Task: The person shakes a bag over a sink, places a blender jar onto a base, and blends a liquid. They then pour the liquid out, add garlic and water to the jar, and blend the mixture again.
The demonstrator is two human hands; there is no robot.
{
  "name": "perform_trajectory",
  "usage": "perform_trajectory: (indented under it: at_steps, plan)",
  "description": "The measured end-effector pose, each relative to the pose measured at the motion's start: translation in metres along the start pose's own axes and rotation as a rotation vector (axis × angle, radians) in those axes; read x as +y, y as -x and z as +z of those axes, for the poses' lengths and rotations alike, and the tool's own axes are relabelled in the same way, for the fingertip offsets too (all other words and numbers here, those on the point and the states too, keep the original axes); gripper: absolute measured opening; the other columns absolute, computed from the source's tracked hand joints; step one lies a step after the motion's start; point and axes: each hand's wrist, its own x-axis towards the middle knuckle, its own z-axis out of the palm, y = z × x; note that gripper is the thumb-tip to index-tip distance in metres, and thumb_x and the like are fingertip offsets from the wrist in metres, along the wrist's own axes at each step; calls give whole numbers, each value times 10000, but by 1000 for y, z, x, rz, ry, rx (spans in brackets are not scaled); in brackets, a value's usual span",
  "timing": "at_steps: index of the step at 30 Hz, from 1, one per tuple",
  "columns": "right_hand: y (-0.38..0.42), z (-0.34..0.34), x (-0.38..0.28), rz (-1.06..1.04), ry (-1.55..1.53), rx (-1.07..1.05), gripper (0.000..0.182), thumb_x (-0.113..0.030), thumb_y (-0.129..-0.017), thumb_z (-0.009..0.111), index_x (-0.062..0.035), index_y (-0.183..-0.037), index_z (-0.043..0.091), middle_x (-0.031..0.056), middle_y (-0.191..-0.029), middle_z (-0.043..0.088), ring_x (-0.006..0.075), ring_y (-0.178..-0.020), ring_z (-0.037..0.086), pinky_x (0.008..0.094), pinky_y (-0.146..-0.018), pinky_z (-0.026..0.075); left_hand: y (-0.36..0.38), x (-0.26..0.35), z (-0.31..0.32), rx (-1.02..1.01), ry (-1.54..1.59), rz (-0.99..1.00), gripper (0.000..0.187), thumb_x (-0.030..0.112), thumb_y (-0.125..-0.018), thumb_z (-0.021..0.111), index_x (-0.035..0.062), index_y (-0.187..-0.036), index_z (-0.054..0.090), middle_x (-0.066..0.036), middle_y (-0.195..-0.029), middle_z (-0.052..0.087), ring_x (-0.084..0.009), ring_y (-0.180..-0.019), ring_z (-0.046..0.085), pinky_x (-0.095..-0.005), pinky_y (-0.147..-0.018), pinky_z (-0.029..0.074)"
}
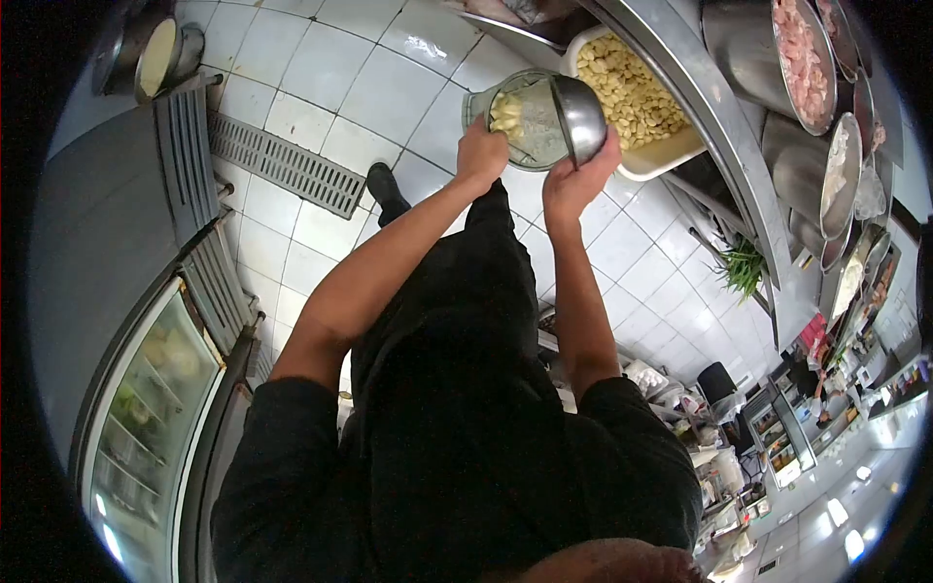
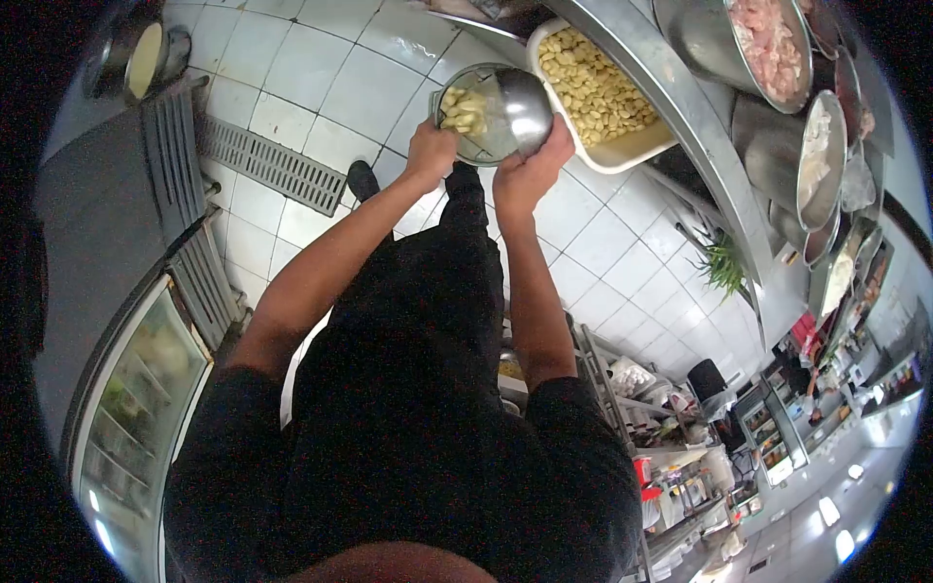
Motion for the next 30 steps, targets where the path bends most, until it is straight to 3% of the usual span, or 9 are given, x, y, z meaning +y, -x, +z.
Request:
perform_trajectory:
  at_steps: [7, 10, 14, 17, 19, 21, 24, 27, 30]
  plan:
    - [-36, -19, 90, 457, -285, 55, 662, 39, -811, 455, 95, -1432, 231, 307, -1403, 378, 384, -1326, 379, 415, -1135, 237, -9, -23, 4, 3, 70, -136, 431, 188, -814, 467, -61, -1152, 567, -319, -1059, 630, -488, -1044, 578, -500, -908, 457]
    - [-66, -14, 230, 46, 292, 194, 555, -41, -811, 551, 78, -1322, 370, 278, -1219, 525, 415, -1088, 551, 480, -910, 460, -17, -30, 7, 15, 25, -158, 422, 183, -812, 468, -66, -1138, 566, -328, -1047, 628, -489, -1038, 581, -504, -895, 462]
    - [-136, -23, 347, 132, 822, -78, 639, -201, -824, 665, 63, -1341, 398, 262, -1299, 492, 415, -1147, 523, 458, -987, 414, -27, -40, 20, 66, 20, -96, 420, 172, -806, 467, -80, -1130, 556, -337, -1026, 628, -493, -1030, 583, -507, -905, 461]
    - [-150, 9, 337, 152, 61, -41, 653, -320, -858, 674, 37, -1348, 430, 207, -1351, 493, 370, -1213, 494, 446, -1061, 361, -33, -24, 26, 30, -67, -189, 425, 173, -805, 464, -89, -1129, 549, -338, -1036, 623, -492, -1035, 578, -507, -923, 454]
    - [-154, 62, 439, -231, 173, 154, 579, -376, -894, 659, -3, -1309, 507, 162, -1310, 549, 296, -1223, 492, 415, -1082, 341, -44, -41, 41, 98, -56, -171, 371, 183, -810, 490, -71, -1060, 594, -322, -993, 637, -460, -974, 612, -492, -857, 476]
    - [-153, 73, 398, -97, 40, 100, 550, -366, -900, 651, -15, -1304, 521, 161, -1306, 558, 306, -1226, 498, 411, -1087, 341, -59, -45, 44, 105, -88, -125, 359, 186, -811, 491, -69, -1038, 602, -327, -990, 633, -461, -966, 613, -492, -854, 475]
    - [-158, 74, 515, -652, 1507, -87, 453, -343, -904, 570, -16, -1216, 610, 194, -1259, 591, 312, -1166, 551, 476, -939, 443, -68, -58, 47, 7, -171, -13, 374, 182, -810, 472, -85, -1049, 579, -353, -1023, 612, -490, -1007, 586, -508, -909, 453]
    - [-150, 69, 342, 73, 1233, -586, 508, -379, -944, 526, -73, -1349, 527, 183, -1384, 514, 345, -1272, 489, 462, -1058, 366, -58, -13, 36, 40, 76, -180, 349, 191, -816, 485, -89, -992, 597, -348, -990, 622, -485, -995, 597, -508, -881, 462]
    - [-145, 72, 375, 195, 980, -623, 489, -371, -946, 492, -73, -1331, 530, 171, -1342, 514, 332, -1194, 506, 467, -977, 382, -63, -14, 41, 115, 14, -128, 309, 196, -818, 517, -60, -961, 613, -293, -882, 653, -441, -850, 644, -462, -768, 508]
